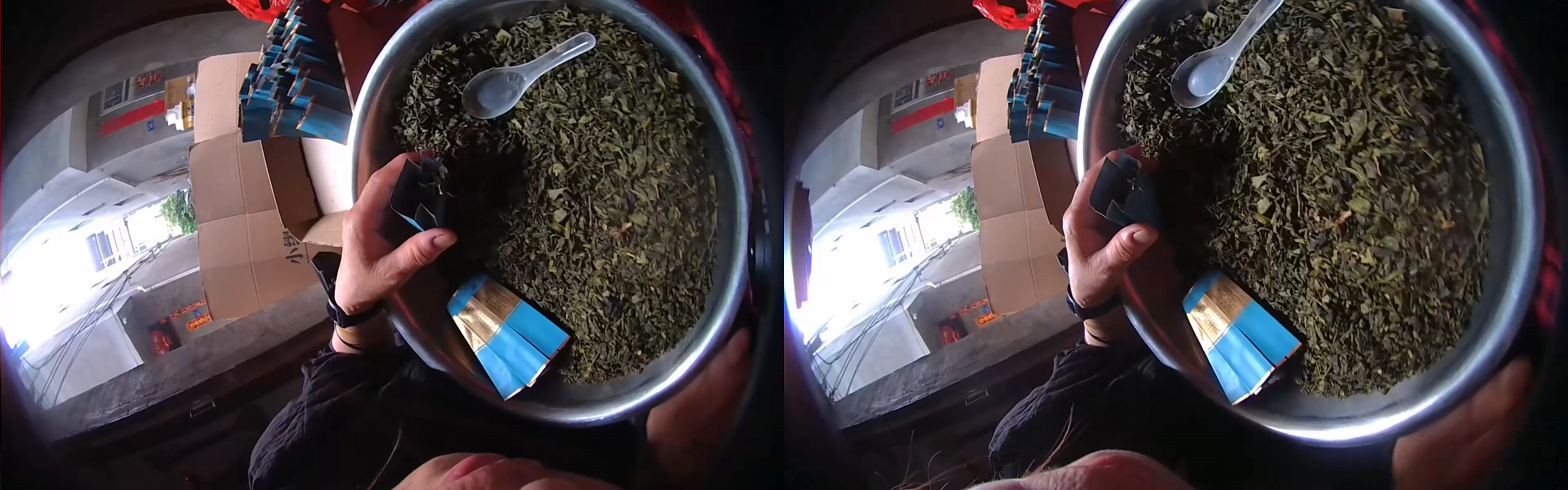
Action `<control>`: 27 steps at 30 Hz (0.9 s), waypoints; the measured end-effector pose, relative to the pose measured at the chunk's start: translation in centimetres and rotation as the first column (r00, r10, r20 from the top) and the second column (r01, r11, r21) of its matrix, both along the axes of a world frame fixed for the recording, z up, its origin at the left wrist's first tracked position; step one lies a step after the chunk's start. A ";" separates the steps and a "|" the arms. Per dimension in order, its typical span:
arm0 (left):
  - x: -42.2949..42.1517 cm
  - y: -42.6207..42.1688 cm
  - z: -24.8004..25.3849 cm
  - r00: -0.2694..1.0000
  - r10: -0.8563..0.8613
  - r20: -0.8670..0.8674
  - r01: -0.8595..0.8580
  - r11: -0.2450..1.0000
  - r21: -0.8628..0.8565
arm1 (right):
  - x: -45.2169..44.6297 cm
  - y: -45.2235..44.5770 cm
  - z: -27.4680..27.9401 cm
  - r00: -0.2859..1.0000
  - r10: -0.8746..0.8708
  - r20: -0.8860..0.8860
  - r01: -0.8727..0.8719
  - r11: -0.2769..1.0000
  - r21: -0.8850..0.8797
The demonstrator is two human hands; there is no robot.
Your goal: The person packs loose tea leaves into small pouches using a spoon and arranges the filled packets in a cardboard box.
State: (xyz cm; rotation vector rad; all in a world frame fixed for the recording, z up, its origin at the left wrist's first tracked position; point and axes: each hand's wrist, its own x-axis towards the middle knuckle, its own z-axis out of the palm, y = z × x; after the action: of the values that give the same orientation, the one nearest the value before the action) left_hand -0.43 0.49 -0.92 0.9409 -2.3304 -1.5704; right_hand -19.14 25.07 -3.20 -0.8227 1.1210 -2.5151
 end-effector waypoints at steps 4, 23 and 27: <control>0.1 -0.3 0.9 0.999 0.027 0.024 -0.027 0.999 -0.024 | 0.1 -1.1 -2.3 0.781 -0.317 0.539 0.581 0.686 -0.438; 0.8 -1.2 0.2 0.993 -0.115 -0.005 0.114 0.990 -0.083 | 1.1 0.2 -3.3 0.712 -0.368 0.598 0.351 0.924 0.150; 0.7 -1.3 -0.1 0.986 -0.151 -0.065 0.142 0.981 -0.134 | 1.3 2.6 -3.5 0.804 0.281 0.524 0.020 0.868 -0.497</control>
State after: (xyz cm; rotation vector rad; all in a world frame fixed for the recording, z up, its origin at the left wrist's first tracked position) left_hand 0.31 -0.78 -0.99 0.6840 -2.4633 -1.4573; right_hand -17.79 27.65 -6.72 -0.1553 0.2181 -2.6599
